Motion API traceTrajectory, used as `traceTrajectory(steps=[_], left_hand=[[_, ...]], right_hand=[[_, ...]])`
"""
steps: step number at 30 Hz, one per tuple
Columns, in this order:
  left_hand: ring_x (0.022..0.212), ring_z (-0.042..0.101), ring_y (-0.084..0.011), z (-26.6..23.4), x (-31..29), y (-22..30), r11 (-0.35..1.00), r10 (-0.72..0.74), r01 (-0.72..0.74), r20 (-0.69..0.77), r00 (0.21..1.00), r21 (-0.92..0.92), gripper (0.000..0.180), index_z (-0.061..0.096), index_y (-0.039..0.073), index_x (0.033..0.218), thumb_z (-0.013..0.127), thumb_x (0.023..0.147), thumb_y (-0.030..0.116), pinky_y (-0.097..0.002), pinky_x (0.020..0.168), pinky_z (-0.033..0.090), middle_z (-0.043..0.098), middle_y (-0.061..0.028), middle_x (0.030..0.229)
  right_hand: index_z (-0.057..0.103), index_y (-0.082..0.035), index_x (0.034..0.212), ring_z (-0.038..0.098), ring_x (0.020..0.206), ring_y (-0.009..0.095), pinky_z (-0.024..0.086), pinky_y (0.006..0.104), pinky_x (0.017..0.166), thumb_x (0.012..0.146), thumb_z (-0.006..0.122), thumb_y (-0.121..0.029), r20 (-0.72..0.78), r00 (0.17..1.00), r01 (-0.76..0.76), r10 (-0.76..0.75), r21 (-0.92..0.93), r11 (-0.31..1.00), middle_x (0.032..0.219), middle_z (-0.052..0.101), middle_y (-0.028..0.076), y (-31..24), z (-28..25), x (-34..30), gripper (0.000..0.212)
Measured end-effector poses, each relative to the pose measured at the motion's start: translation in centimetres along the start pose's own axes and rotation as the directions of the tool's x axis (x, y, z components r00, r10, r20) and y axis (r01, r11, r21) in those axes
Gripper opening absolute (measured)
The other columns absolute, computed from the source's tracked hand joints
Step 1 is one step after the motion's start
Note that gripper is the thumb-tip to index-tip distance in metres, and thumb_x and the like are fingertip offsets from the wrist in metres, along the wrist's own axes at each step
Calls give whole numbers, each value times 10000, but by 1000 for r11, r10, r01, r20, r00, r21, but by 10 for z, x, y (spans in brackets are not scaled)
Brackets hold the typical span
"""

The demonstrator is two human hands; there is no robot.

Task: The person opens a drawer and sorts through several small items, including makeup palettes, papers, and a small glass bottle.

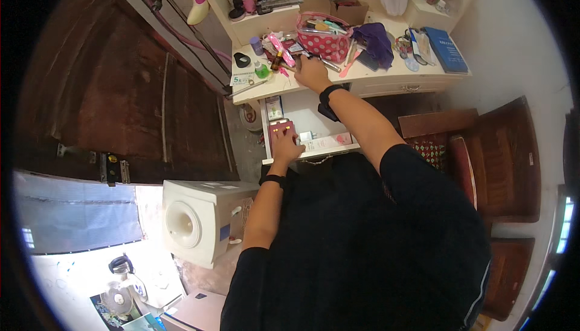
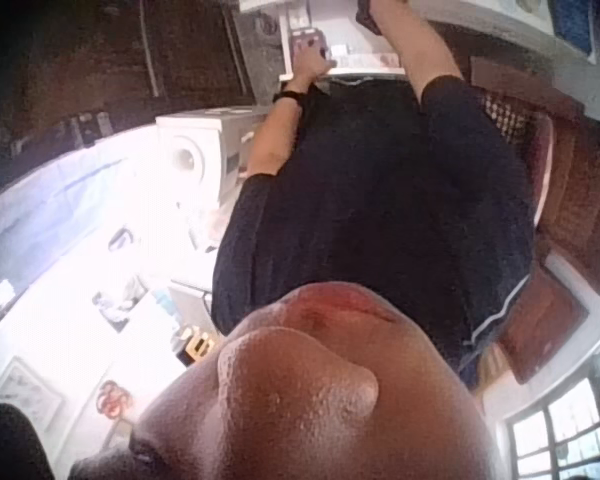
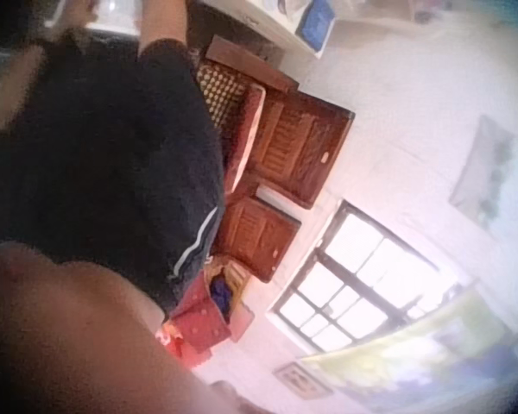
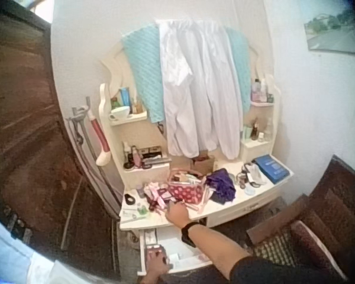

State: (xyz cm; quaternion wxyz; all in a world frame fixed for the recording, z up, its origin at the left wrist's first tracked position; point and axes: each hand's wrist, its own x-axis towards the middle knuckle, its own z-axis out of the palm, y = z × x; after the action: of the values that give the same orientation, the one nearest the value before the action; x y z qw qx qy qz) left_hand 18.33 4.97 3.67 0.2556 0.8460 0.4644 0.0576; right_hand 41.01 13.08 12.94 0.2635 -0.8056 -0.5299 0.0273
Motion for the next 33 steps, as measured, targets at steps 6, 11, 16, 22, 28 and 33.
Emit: traceTrajectory(steps=[6,11,16,22,28,33], left_hand=[[1205,398,-388,2,-1,3,998,51,-55,-91,995,-43,506,643,86,1013,770,580,315,-444,999,385,466,-198,1274],[1181,403,-356,-1,-6,7,998,11,-15,-62,998,-55,480,642,96,1031,743,599,279,-408,1036,339,462,-164,1273],[1183,416,-341,-4,-5,11,998,-16,12,-54,998,-61,462,650,103,1035,742,608,257,-392,1015,368,487,-134,1260],[1173,439,-337,-5,-4,8,996,-20,20,-8,1000,-86,455,651,113,1039,746,629,286,-398,995,390,505,-135,1240],[1085,500,-305,-2,-2,12,996,54,-62,-123,991,-63,394,659,85,1016,732,719,334,-395,944,426,586,-127,1086],[609,546,-80,-10,6,4,457,-123,116,67,990,-882,250,657,18,1039,605,934,239,-208,589,459,661,-38,774]], right_hand=[[607,-21,1032,649,774,395,509,475,739,781,607,-263,-77,997,9,4,160,987,851,666,207,15,-3,6,349],[546,82,992,691,664,249,556,313,522,963,472,-160,84,991,-131,102,723,678,782,638,194,23,-28,-22,255],[528,65,1084,690,701,239,579,290,589,954,499,-110,311,948,-315,68,887,337,886,659,177,36,-51,-40,220],[578,19,1041,683,690,203,572,277,588,942,568,-160,376,927,-359,-7,891,277,844,666,157,33,-76,-67,204],[591,12,970,666,639,170,543,258,561,967,538,-235,529,849,-470,-10,762,445,766,664,123,52,-59,-88,253],[574,-9,1012,664,708,179,534,287,607,991,462,-233,719,689,-587,-94,629,509,866,671,117,55,-23,-129,252]])
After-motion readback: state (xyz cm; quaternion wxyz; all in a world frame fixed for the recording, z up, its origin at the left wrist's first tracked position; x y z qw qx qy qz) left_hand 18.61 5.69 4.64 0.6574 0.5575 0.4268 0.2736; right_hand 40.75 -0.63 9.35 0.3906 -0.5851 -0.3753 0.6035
